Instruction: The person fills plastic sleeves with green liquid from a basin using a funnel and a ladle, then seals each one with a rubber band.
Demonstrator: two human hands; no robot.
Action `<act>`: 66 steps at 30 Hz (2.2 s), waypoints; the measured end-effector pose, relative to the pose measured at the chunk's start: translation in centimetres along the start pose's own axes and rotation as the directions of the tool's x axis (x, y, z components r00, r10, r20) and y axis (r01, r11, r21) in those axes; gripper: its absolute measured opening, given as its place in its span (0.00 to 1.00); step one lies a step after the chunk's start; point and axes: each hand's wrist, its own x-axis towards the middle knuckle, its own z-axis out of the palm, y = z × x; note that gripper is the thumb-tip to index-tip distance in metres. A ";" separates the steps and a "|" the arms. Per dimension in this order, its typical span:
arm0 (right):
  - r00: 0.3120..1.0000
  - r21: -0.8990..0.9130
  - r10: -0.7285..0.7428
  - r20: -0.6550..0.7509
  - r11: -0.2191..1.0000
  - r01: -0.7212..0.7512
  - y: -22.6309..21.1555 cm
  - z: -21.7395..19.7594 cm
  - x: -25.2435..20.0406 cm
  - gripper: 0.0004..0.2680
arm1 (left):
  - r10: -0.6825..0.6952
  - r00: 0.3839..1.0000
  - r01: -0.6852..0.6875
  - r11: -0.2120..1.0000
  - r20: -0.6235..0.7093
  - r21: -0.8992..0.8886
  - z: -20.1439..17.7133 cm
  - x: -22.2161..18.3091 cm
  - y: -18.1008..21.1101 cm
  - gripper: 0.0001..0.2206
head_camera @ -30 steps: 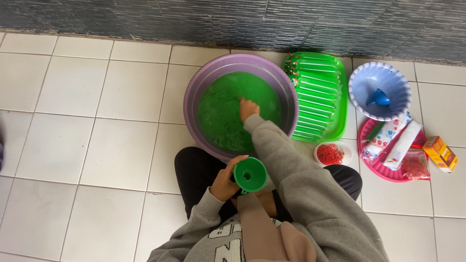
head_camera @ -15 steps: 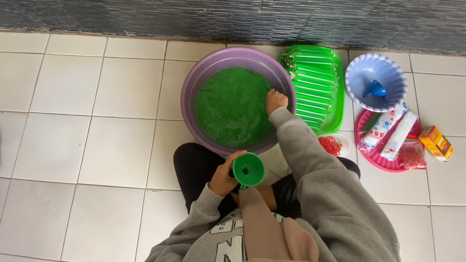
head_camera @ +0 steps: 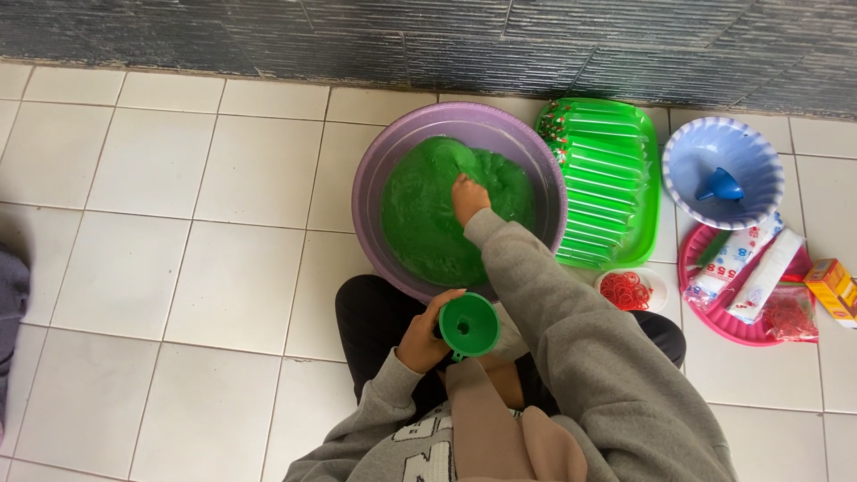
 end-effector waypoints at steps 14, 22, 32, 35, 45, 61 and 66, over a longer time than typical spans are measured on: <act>0.845 0.407 -0.402 0.353 0.879 0.248 0.5 -5.0 -6.9 0.21 | 0.050 0.999 -0.049 0.999 0.018 -0.019 0.8 0.0 0.8 0.34; 0.775 0.436 -0.558 0.295 0.801 0.411 6.3 -13.5 -11.1 0.11 | 0.075 0.997 -0.075 0.997 0.008 -0.022 2.6 -1.4 1.4 0.34; 0.832 0.063 -0.537 0.138 0.843 0.534 16.6 -12.8 -12.7 0.08 | 0.062 0.996 -0.063 0.998 0.067 0.011 4.3 -2.9 3.0 0.33; 0.866 -0.065 -0.456 0.206 0.876 0.477 18.4 -13.1 -12.5 0.09 | 0.042 0.996 -0.044 0.999 0.084 0.018 4.4 -3.2 2.7 0.32; 0.865 -0.098 -0.307 0.397 0.923 0.372 19.1 -17.0 -12.5 0.11 | 0.057 0.997 -0.060 0.997 0.061 0.053 4.3 -3.5 3.9 0.33; 0.857 0.175 -0.427 0.290 0.904 0.391 14.5 -17.7 -14.8 0.09 | 0.013 0.995 -0.016 0.999 0.100 0.028 3.7 -3.8 3.1 0.33; 0.865 0.249 -0.289 0.410 0.948 0.198 14.8 -18.6 -13.5 0.08 | 0.002 0.979 -0.004 1.000 0.202 0.006 3.3 -4.0 4.5 0.33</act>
